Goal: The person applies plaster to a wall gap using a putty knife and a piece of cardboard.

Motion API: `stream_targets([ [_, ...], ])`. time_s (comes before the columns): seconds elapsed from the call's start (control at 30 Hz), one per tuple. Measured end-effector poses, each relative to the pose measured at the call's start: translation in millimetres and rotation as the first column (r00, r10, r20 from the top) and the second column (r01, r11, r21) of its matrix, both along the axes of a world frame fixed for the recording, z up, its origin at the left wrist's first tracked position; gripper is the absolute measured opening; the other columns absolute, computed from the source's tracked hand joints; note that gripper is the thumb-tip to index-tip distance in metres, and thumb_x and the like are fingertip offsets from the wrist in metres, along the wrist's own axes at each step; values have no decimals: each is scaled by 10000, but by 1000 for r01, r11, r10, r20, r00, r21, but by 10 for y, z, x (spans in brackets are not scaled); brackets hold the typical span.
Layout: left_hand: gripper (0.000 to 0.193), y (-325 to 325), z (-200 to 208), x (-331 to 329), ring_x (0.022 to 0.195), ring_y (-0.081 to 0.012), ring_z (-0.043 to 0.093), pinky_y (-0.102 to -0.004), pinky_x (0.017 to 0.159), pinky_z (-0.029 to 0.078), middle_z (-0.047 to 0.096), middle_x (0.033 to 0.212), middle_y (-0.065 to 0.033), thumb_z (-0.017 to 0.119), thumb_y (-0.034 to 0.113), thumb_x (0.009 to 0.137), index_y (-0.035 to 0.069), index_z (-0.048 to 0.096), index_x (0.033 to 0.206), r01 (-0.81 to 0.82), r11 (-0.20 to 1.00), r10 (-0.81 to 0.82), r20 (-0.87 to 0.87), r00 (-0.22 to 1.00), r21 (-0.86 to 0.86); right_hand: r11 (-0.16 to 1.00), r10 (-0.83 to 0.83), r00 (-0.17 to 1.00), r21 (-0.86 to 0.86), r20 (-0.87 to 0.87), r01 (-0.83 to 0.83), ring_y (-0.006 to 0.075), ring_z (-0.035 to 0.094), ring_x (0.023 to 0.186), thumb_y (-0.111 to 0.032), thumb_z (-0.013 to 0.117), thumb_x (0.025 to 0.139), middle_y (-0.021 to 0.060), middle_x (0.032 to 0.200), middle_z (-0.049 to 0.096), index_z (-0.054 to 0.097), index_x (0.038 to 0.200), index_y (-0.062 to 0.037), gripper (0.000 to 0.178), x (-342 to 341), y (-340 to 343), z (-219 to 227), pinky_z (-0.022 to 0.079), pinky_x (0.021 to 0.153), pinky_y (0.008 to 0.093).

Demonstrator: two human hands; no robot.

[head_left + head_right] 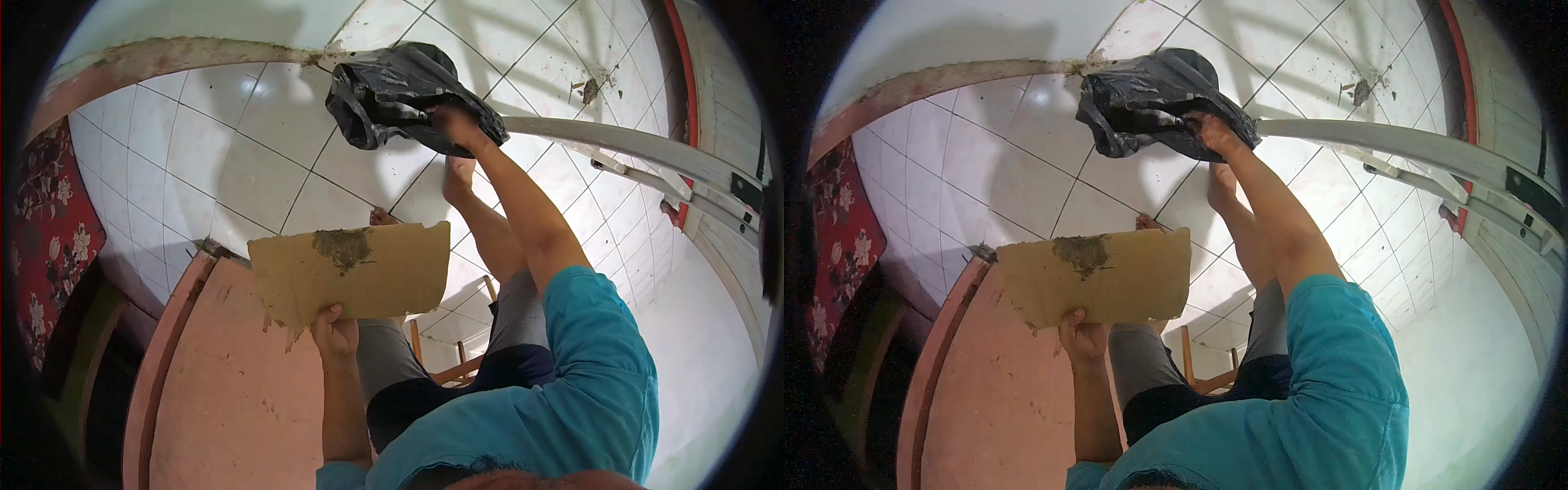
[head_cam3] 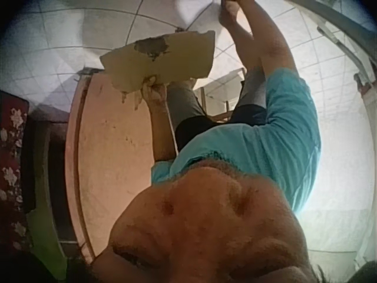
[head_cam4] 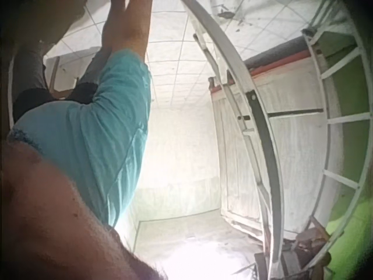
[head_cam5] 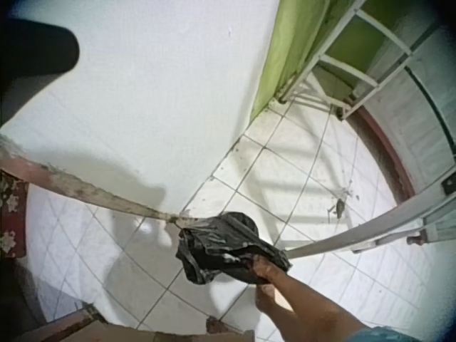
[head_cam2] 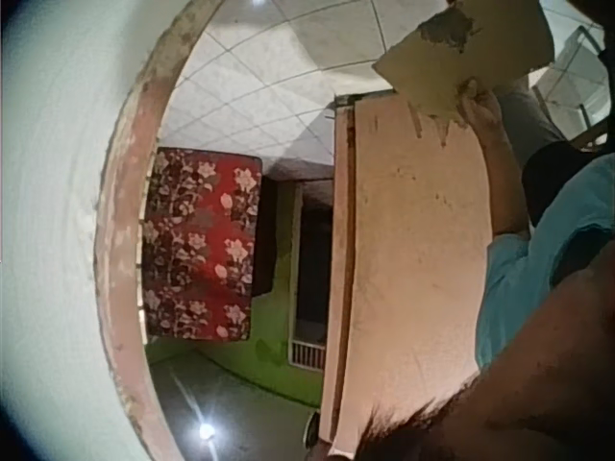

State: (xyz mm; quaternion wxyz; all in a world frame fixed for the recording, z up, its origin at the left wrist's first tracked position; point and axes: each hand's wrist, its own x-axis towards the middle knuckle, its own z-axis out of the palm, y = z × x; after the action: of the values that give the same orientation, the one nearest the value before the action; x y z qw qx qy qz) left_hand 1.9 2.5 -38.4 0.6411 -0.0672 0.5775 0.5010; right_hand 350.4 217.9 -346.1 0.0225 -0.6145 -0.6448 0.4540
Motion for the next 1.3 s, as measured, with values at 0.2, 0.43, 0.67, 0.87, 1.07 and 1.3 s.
stream_targets([
  [0.2, 553, 316, 436, 88, 1219, -277, 580, -481, 1058, 485, 584, 1300, -110, 538, 12, 802, -3, 513, 1354, -26, 998, 24, -23, 999, -55, 998, -70, 989, 0, 133, 70, 374, 628, 1178, -346, 494, 1006, 188, 1277, 656, 671, 1272, -157, 371, 56, -31, -6, 478, 1032, 438],
  [0.43, 553, 208, 263, -50, 1234, -289, 581, -508, 1047, 501, 585, 1315, -127, 552, 37, 814, -3, 502, 1363, -57, 995, 51, -77, 996, -79, 933, 68, 917, -350, 393, 81, 335, 612, 1240, -318, 548, 929, 183, 1323, 638, 670, 1287, -119, 427, -492, 402, -288, 476, 1068, 413],
  [0.67, 570, -47, -6, -156, 1282, -309, 556, -481, 1085, 488, 571, 1352, -138, 567, 49, 805, 1, 498, 1369, -9, 999, 5, -103, 995, -42, 949, 124, 912, -314, 391, 5, 367, 559, 1299, -352, 599, 893, 174, 1385, 603, 657, 1307, -128, 475, -344, 239, -352, 423, 1123, 438],
  [0.87, 537, 161, 91, 73, 1255, -272, 573, -486, 1084, 490, 581, 1348, -123, 554, 48, 809, -10, 528, 1342, -34, 996, 26, -101, 995, -78, 997, -58, 946, -25, 319, 69, 405, 525, 1323, -372, 550, 915, 211, 1413, 566, 623, 1344, -88, 519, -402, 131, -612, 416, 1128, 439],
  [1.07, 494, -62, -52, 0, 1246, -247, 578, -482, 1075, 497, 610, 1301, -100, 544, 41, 823, -17, 542, 1313, -72, 991, 64, -69, 996, -114, 902, -15, 960, -411, 281, 135, 337, 496, 1371, -339, 474, 963, 166, 1464, 533, 578, 1398, -126, 496, -635, 287, -1082, 361, 1170, 439],
  [1.3, 562, 114, 102, 118, 1263, -262, 549, -427, 1087, 452, 574, 1330, -99, 505, -31, 791, -3, 512, 1352, -79, 990, 72, -68, 995, -113, 890, 298, 825, 173, 481, -422, 306, 538, 1336, -320, 454, 983, 143, 1460, 545, 611, 1359, -145, 444, -448, -47, -778, 365, 1169, 435],
])
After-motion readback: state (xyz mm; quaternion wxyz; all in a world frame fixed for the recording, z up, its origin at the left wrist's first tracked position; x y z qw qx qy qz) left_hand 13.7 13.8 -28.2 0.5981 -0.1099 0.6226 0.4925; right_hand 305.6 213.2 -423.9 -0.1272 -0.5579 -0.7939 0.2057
